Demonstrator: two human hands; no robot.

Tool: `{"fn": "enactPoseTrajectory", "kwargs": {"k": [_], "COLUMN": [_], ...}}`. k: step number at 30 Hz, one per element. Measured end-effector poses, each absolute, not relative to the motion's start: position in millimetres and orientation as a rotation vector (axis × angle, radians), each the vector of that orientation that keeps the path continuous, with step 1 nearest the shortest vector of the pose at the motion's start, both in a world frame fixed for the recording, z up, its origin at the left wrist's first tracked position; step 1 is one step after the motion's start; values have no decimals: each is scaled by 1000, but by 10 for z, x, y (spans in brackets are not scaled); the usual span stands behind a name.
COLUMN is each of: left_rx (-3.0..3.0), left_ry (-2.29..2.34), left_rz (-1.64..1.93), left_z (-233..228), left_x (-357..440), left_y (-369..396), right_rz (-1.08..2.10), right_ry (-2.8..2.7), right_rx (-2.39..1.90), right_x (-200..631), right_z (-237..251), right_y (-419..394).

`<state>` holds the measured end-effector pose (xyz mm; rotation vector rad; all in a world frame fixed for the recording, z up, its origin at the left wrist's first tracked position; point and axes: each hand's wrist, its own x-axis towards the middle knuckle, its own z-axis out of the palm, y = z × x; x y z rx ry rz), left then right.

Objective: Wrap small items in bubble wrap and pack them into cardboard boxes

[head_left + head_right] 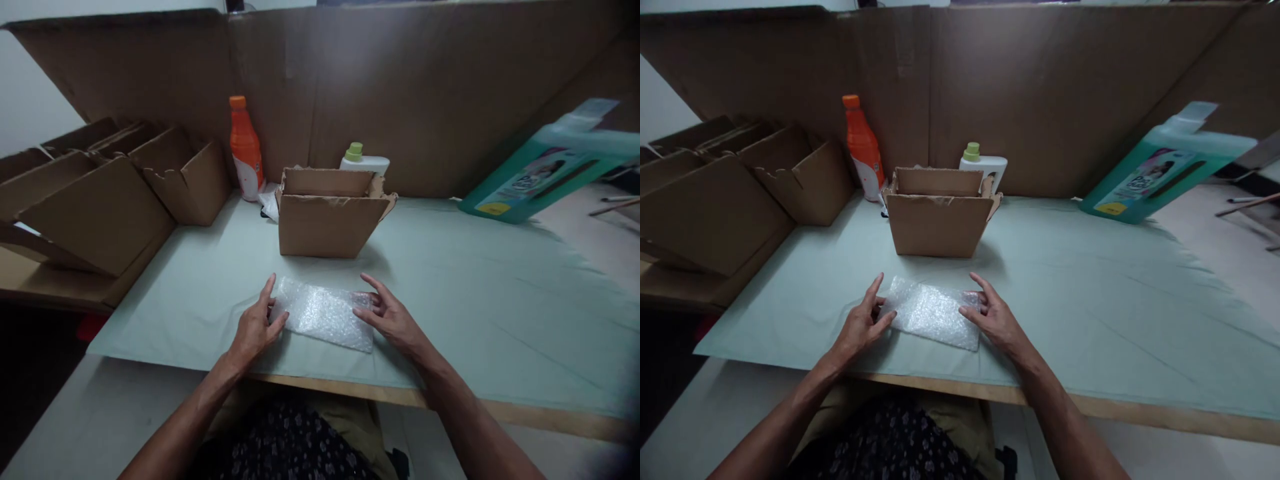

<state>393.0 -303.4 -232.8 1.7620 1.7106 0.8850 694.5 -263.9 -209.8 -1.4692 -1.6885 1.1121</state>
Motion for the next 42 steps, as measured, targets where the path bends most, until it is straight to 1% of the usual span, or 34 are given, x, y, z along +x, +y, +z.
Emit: {"fn": "enactPoseTrajectory", "kwargs": {"k": [2, 4, 10, 12, 14, 17, 20, 22, 23, 24, 26, 28, 31, 33, 37, 39, 42], "left_rx": [1797, 1858, 2019, 2020, 2034, 2202, 2449, 2559, 2564, 2531, 2372, 2264, 2320, 2414, 2443, 2401, 2351], "left_ry": [1599, 1511, 1391, 1322, 1252, 1209, 1234, 1224, 1209, 1203, 1274, 1430, 1525, 1473, 1364, 1333, 1284], "left_rz": [858, 845, 693, 684, 753, 1057, 1521, 1756, 1832, 1816, 1625, 1187, 438, 120, -247, -357, -465], "left_z": [-2339, -2355, -2384, -2349, -2253, -1928, -1402, -1018, -842, -688, -458, -335, -280, -272, -252, -240, -196], "left_x": [3878, 3841, 3799, 3799, 3811, 3859, 3929, 3970, 3984, 3992, 3993, 3982, 3986, 4026, 4182, 4248, 4247], "left_y": [-3040, -3020, -2990, -3014, -3014, -2877, -2509, -2154, -1958, -1760, -1388, -1098, -853, -777, -653, -586, -531], "right_rz": [1172, 1152, 852, 805, 700, 345, -106, -377, -464, -500, -391, -80, 447, 592, 636, 544, 377], "right_ry": [-1776, -1912, -2202, -2214, -2183, -2103, -1971, -1862, -1815, -1789, -1826, -2006, -2379, -2551, -2720, -2793, -2869], "right_rx": [-1487, -1508, -1601, -1533, -1412, -1182, -1032, -970, -939, -918, -977, -1175, -1474, -1565, -1718, -1779, -1760], "right_x": [7028, 7089, 7118, 7103, 7091, 7065, 6996, 6923, 6886, 6854, 6818, 6824, 6865, 6864, 6749, 6687, 6694], "right_z": [-2040, -2014, -2160, -2189, -2132, -1791, -1177, -747, -566, -419, -242, -196, -233, -257, -280, -290, -286], "right_y": [-2763, -2895, -3137, -3131, -3069, -2855, -2489, -2160, -1973, -1776, -1381, -1038, -711, -607, -505, -467, -453]}}
